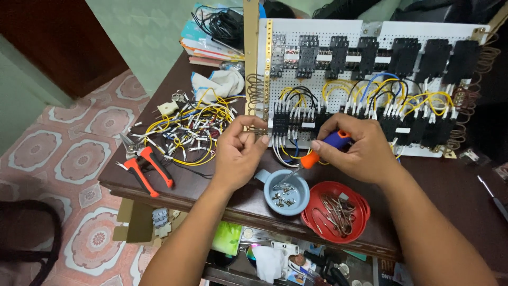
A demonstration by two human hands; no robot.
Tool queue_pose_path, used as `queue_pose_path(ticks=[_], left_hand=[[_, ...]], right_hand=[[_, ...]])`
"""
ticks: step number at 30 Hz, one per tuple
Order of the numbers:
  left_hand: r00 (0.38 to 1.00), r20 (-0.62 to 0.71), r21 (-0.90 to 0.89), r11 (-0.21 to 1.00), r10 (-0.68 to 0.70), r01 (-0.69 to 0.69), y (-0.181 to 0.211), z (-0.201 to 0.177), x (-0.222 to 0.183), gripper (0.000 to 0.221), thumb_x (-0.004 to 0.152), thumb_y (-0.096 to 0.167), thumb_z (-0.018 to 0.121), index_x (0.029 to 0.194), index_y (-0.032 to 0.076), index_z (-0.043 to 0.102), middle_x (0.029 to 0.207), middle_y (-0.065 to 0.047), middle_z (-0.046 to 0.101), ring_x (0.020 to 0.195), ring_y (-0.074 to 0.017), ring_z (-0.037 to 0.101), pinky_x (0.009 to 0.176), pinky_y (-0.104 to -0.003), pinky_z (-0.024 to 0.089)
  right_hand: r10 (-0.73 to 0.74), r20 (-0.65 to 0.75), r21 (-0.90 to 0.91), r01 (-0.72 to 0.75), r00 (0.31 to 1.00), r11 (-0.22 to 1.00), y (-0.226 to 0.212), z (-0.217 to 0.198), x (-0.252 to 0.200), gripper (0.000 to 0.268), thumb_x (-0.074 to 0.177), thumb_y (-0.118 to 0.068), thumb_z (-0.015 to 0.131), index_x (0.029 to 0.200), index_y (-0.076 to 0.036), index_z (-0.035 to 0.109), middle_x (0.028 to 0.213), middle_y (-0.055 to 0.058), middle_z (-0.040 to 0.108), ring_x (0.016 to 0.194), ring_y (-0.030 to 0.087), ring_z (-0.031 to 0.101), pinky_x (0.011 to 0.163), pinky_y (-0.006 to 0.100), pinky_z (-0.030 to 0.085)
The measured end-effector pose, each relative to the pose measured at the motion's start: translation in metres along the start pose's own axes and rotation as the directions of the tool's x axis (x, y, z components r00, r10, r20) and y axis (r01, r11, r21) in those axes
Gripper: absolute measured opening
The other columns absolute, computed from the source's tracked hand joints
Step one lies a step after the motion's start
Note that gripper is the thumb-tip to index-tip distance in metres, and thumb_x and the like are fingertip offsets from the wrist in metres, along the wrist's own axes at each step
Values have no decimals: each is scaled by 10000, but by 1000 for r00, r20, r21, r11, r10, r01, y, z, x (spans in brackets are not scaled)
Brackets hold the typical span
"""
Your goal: Securing electrical wire connections to a terminal block on a circuit board using screws and a screwdriver.
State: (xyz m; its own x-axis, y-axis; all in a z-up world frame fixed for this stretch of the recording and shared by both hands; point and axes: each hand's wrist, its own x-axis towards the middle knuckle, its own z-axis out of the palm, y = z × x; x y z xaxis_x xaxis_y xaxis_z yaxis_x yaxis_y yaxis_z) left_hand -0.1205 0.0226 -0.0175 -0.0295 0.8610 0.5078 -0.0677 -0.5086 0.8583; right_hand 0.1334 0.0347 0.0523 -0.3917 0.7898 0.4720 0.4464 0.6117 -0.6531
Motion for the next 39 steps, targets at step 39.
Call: queue_pose_path(ticks=[39], left_hand=[[809,588,166,977,9,-131,32,-8,-3,239,818,305,844,938,121,749,899,-36,763,810,-134,711,747,-288,560]], right_hand=[[67,-130,16,-65,989,998,19,-30,-7,161,901,-237,738,874,-113,639,798,-16,624,672,83,487,642,250,397]])
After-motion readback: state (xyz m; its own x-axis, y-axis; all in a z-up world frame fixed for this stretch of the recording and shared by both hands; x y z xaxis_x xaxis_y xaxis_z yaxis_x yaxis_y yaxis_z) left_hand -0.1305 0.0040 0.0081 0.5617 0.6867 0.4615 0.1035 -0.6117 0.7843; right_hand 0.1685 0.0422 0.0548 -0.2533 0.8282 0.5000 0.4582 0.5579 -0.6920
